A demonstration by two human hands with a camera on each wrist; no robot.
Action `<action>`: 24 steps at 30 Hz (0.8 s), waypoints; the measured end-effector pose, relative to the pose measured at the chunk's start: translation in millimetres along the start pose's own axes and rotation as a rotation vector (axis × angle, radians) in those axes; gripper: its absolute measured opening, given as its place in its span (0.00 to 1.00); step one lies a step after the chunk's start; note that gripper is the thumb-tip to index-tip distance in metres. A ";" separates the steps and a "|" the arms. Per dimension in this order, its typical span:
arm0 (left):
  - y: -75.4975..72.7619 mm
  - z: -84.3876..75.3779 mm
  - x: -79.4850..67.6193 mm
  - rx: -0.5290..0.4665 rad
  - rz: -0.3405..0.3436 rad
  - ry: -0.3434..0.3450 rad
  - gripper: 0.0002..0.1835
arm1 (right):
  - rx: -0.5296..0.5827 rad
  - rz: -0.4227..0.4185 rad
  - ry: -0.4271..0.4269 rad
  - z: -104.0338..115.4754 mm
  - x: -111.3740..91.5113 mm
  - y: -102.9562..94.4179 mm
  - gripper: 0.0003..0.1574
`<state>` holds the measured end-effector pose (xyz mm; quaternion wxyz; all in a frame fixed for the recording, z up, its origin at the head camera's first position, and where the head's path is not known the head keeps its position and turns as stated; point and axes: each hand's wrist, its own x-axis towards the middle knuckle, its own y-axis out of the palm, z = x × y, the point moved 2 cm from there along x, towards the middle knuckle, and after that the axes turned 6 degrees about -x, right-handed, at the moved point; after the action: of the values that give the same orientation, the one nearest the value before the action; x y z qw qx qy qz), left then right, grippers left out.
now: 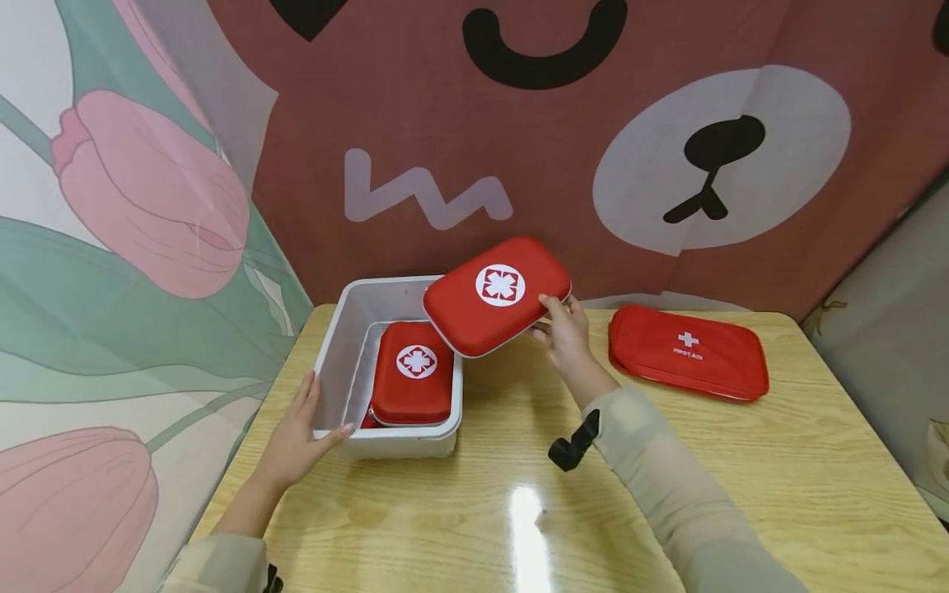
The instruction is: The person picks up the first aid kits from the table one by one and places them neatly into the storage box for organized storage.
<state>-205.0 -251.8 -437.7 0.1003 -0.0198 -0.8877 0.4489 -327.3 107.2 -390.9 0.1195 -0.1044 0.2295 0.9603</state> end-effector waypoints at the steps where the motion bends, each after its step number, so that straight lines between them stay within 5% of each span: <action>1: 0.1 0.1 0.1 0.001 -0.001 0.001 0.49 | -0.004 0.006 -0.003 -0.1 -0.8 1.9 0.28; 9: 0.7 -0.9 0.1 -0.001 -0.007 0.005 0.49 | -0.004 0.085 -0.045 -23.0 21.8 7.9 0.30; 12: 0.9 -1.0 -0.2 -0.003 -0.008 0.006 0.49 | -0.024 0.112 -0.037 -22.7 15.7 13.6 0.30; 15: 1.1 -0.8 -0.3 -0.003 -0.009 0.008 0.49 | -0.106 0.110 -0.005 -6.7 -15.0 25.0 0.31; 24: 0.1 -0.5 0.2 -0.004 -0.007 0.008 0.49 | -0.115 0.173 -0.002 -17.0 -11.4 34.0 0.39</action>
<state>-205.0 -251.3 -437.5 0.1053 -0.0188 -0.8883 0.4467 -323.4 67.7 -388.7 0.0304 -0.0897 0.1822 0.9787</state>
